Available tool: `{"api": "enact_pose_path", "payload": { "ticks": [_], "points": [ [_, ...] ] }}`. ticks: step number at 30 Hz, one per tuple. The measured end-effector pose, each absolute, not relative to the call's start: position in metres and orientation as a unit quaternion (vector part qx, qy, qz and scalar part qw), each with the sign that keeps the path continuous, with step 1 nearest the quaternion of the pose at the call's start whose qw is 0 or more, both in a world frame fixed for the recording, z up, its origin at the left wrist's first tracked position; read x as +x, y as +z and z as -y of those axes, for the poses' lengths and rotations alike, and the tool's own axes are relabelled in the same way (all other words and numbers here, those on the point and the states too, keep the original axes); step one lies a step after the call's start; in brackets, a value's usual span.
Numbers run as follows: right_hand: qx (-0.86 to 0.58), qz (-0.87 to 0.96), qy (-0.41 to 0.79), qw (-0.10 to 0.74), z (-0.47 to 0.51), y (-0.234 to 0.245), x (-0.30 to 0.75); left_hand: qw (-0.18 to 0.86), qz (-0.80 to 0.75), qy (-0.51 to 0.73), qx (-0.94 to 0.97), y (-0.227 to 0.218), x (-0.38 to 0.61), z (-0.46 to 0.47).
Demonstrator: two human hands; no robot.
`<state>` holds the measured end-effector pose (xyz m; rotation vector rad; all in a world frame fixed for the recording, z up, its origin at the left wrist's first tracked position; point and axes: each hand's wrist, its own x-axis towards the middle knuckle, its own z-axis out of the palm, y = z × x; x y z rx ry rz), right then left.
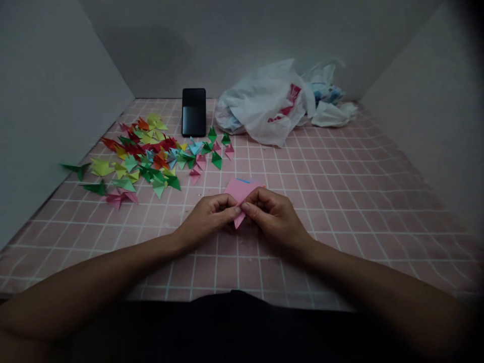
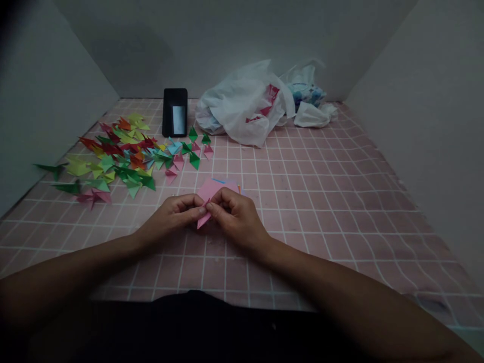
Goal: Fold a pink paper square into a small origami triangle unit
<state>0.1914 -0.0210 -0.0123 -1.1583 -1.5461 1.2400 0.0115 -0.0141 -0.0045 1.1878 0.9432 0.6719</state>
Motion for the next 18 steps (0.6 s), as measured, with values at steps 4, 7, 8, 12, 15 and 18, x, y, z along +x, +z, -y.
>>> {"api": "enact_pose_path", "payload": {
  "ticks": [4, 7, 8, 12, 15, 18],
  "points": [
    [-0.458, 0.596, 0.519, 0.407, 0.021, -0.015, 0.191, 0.667, -0.432, 0.291, 0.533, -0.002, 0.012, 0.014],
    [-0.449, 0.587, 0.532, 0.414, 0.021, -0.014, 0.190, 0.664, -0.437, 0.286, 0.535, -0.001, 0.012, 0.014],
    [-0.446, 0.587, 0.532, 0.416, 0.021, -0.014, 0.190, 0.663, -0.439, 0.285, 0.535, 0.000, 0.012, 0.014],
    [-0.459, 0.613, 0.497, 0.407, 0.020, -0.009, 0.192, 0.660, -0.440, 0.276, 0.542, 0.002, 0.014, 0.014],
    [-0.472, 0.617, 0.492, 0.393, 0.020, -0.006, 0.194, 0.656, -0.431, 0.271, 0.557, 0.002, 0.014, 0.014],
    [-0.478, 0.592, 0.513, 0.397, 0.019, -0.004, 0.196, 0.652, -0.432, 0.262, 0.566, 0.002, 0.013, 0.014]
  ]
}}
